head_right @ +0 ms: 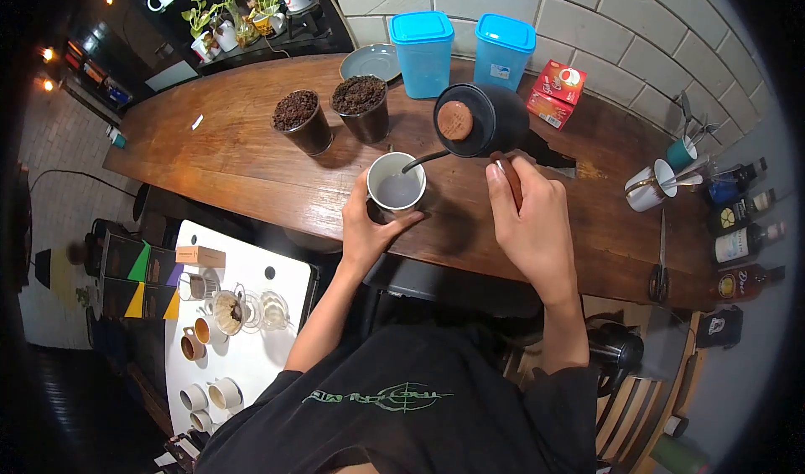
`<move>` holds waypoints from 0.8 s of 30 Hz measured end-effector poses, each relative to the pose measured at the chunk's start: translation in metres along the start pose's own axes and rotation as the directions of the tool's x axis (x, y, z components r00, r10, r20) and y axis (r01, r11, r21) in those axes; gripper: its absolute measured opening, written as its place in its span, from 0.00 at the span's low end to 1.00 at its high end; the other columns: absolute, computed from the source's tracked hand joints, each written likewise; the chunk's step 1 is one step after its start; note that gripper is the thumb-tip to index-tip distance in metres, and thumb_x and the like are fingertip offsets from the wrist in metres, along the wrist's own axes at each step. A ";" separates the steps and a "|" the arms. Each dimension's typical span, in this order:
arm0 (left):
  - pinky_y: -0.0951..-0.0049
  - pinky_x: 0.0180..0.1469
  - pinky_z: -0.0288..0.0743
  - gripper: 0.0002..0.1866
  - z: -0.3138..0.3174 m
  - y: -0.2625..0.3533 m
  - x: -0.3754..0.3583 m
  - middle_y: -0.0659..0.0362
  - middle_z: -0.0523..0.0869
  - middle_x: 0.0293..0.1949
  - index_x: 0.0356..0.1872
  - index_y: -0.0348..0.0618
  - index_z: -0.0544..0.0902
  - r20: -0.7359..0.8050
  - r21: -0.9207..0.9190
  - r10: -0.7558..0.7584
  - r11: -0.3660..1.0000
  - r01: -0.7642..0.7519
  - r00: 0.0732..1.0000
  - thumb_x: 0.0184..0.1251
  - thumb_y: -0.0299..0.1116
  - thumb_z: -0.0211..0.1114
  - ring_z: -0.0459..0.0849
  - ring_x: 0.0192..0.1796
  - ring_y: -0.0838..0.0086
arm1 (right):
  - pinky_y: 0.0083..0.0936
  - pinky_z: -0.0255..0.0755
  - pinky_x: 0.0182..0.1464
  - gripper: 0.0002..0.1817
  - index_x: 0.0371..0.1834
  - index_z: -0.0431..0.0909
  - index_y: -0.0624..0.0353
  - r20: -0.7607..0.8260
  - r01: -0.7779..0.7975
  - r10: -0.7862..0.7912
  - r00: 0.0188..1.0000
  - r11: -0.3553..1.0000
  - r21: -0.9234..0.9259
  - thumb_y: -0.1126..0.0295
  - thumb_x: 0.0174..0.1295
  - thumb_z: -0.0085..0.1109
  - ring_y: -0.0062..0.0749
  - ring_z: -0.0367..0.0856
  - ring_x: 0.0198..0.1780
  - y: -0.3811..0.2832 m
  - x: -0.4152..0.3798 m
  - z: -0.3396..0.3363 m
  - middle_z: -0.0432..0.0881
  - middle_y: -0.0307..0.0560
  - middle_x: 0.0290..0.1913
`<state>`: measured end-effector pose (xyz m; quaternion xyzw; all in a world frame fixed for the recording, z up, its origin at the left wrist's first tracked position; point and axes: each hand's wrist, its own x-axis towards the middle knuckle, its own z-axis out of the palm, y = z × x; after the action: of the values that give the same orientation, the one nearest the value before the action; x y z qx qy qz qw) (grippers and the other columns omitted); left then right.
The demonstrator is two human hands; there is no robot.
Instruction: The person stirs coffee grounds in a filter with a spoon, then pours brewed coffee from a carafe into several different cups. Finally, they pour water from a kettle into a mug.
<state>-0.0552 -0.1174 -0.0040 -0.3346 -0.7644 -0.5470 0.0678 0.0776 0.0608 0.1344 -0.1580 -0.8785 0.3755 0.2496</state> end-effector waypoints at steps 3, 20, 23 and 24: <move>0.57 0.63 0.75 0.45 0.000 -0.001 0.000 0.46 0.82 0.57 0.64 0.39 0.72 -0.004 -0.006 0.001 1.000 -0.001 1.000 0.43 0.39 0.85 0.81 0.60 0.53 | 0.34 0.62 0.27 0.13 0.34 0.75 0.69 -0.005 -0.011 0.011 1.000 1.000 -0.014 0.68 0.72 0.55 0.44 0.63 0.20 0.003 -0.004 -0.003 0.71 0.60 0.21; 0.58 0.61 0.76 0.44 0.000 0.001 0.000 0.46 0.83 0.56 0.63 0.38 0.72 -0.009 -0.008 -0.011 1.000 0.011 1.000 0.44 0.39 0.85 0.83 0.59 0.54 | 0.35 0.64 0.27 0.15 0.33 0.75 0.70 -0.002 -0.012 0.012 1.000 1.000 -0.015 0.66 0.72 0.55 0.49 0.68 0.20 0.000 -0.001 0.001 0.73 0.61 0.21; 0.58 0.61 0.76 0.44 0.000 0.002 0.000 0.46 0.83 0.55 0.63 0.37 0.72 -0.009 0.006 -0.013 1.000 0.013 1.000 0.44 0.39 0.85 0.83 0.59 0.54 | 0.35 0.62 0.26 0.16 0.31 0.74 0.70 -0.020 0.032 -0.032 0.999 0.999 0.016 0.66 0.72 0.55 0.48 0.67 0.18 0.004 -0.001 0.004 0.71 0.61 0.20; 0.58 0.61 0.76 0.44 0.000 0.003 0.000 0.45 0.83 0.55 0.63 0.37 0.72 -0.004 0.003 -0.024 1.000 0.024 1.000 0.44 0.39 0.85 0.83 0.59 0.54 | 0.35 0.62 0.26 0.16 0.31 0.74 0.70 -0.024 0.031 -0.031 0.999 0.999 0.015 0.66 0.72 0.55 0.48 0.67 0.18 0.005 0.000 0.005 0.71 0.61 0.20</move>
<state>-0.0533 -0.1169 -0.0012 -0.3242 -0.7690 -0.5472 0.0634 0.0756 0.0608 0.1277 -0.1470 -0.8750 0.3763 0.2668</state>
